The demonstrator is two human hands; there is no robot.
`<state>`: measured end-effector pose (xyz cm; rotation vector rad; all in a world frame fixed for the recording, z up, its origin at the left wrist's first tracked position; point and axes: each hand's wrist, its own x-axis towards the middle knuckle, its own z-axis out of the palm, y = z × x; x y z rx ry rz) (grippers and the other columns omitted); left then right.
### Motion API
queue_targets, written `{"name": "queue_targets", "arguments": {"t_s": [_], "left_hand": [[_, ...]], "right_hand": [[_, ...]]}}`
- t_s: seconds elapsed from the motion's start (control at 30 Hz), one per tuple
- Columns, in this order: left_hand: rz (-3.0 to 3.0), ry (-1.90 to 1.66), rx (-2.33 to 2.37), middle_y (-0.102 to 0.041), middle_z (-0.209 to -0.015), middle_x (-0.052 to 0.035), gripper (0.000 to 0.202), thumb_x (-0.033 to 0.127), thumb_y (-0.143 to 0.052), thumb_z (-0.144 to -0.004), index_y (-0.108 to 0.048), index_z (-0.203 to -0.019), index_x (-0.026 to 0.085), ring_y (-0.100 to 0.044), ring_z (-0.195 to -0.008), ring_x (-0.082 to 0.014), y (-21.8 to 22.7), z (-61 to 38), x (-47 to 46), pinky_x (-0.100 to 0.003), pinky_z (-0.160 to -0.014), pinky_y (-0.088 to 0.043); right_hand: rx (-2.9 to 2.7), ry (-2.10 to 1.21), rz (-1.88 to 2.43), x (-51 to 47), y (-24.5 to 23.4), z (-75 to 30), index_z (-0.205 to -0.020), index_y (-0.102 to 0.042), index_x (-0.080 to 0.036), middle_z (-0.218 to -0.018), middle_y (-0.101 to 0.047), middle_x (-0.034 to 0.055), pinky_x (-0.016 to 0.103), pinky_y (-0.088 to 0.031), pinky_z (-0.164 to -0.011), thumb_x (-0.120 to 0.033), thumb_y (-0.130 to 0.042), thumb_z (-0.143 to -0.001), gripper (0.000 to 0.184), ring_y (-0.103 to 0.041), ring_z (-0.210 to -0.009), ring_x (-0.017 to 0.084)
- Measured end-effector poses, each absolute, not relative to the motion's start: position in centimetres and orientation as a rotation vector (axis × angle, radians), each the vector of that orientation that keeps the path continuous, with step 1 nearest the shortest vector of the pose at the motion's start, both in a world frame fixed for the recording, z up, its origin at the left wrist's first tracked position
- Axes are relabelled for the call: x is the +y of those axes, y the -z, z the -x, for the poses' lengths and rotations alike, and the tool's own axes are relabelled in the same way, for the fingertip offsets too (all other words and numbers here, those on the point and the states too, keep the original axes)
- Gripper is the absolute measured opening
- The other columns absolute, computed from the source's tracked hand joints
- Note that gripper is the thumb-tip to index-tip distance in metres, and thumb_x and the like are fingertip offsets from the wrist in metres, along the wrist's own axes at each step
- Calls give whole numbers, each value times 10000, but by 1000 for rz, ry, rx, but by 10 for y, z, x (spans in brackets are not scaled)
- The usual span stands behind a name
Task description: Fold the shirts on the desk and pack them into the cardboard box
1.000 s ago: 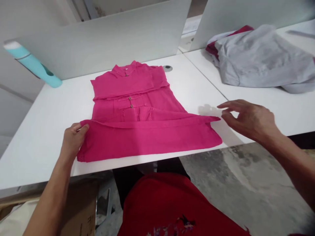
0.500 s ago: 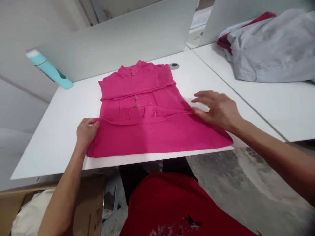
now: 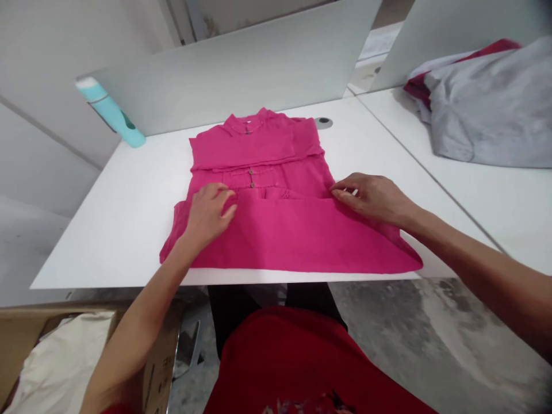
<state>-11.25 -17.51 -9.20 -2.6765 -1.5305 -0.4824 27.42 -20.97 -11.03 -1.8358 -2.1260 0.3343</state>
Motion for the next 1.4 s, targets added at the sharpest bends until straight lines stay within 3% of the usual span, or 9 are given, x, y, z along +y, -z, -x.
{"name": "queue_targets", "arguments": {"t_s": [0.17, 0.3, 0.4, 0.57, 0.73, 0.93, 1.13, 1.3, 1.4], "left_hand": [[2850, 383, -1321, -654, -1325, -135, 225, 285, -624, -988, -706, -1180, 202, -584, -1237, -310, 104, 50, -169, -463, -1037, -461], [2879, 297, -1265, -651, -1137, -141, 100, 188, -589, -957, -686, -978, 177, -572, -1120, -298, 106, 29, -159, -445, -965, -443], [2895, 362, -1232, -636, -1046, -119, 135, 127, -531, -937, -642, -907, 197, -559, -1047, -278, 104, 29, -155, -425, -908, -425], [2884, 564, -1312, -658, -1074, -93, 152, 165, -484, -981, -610, -911, 212, -567, -1040, -254, 99, 33, -156, -421, -944, -399], [2849, 649, -1375, -693, -1116, -87, 134, 165, -512, -982, -612, -908, 215, -600, -1093, -253, 95, 29, -154, -420, -970, -389], [2890, 730, -1410, -713, -1132, -75, 133, 162, -529, -981, -623, -903, 213, -629, -1105, -238, 95, 26, -145, -410, -977, -407], [2980, 863, -1352, -727, -1074, -67, 132, 165, -527, -969, -605, -879, 221, -645, -1057, -215, 93, 31, -148, -395, -1000, -437], [2972, 832, -1301, -726, -1102, -71, 145, 161, -497, -980, -609, -911, 223, -639, -1098, -219, 85, 27, -141, -394, -1010, -433], [2945, 673, -1312, -717, -1141, -88, 149, 153, -497, -976, -629, -939, 213, -638, -1115, -238, 95, 24, -130, -411, -999, -423]], "right_hand": [[-2197, -339, 1719, -192, 104, -268, -997, -825, -270, -1096, -766, 92, 423, -529, -792, -464, -557, -945, 335, -694, -880, 279], [-2301, -532, 1604, -179, 100, -260, -933, -813, -262, -1063, -783, 68, 423, -518, -852, -409, -560, -929, 292, -690, -920, 273], [-2321, -631, 1614, -171, 98, -256, -953, -812, -259, -993, -786, 57, 405, -496, -802, -407, -575, -908, 283, -667, -837, 245], [-2309, -934, 1599, -160, 91, -249, -919, -774, -225, -865, -748, 43, 343, -449, -704, -452, -648, -849, 268, -621, -757, 195], [-2205, -1352, 1371, -156, 87, -243, -928, -736, -201, -925, -744, 60, 331, -490, -704, -540, -746, -765, 375, -642, -806, 205], [-1982, -1612, 1336, -152, 86, -232, -881, -741, -200, -880, -738, 38, 308, -519, -681, -429, -803, -701, 298, -646, -757, 180], [-1846, -1636, 1275, -157, 79, -228, -779, -701, -209, -817, -695, -1, 271, -487, -655, -326, -814, -677, 192, -597, -712, 137], [-1835, -1543, 1360, -153, 82, -225, -939, -766, -224, -1029, -763, 52, 308, -561, -755, -377, -786, -750, 244, -681, -872, 192], [-1911, -1503, 1390, -143, 90, -220, -963, -779, -224, -1035, -778, 65, 322, -569, -755, -379, -796, -742, 271, -688, -880, 207]]}}
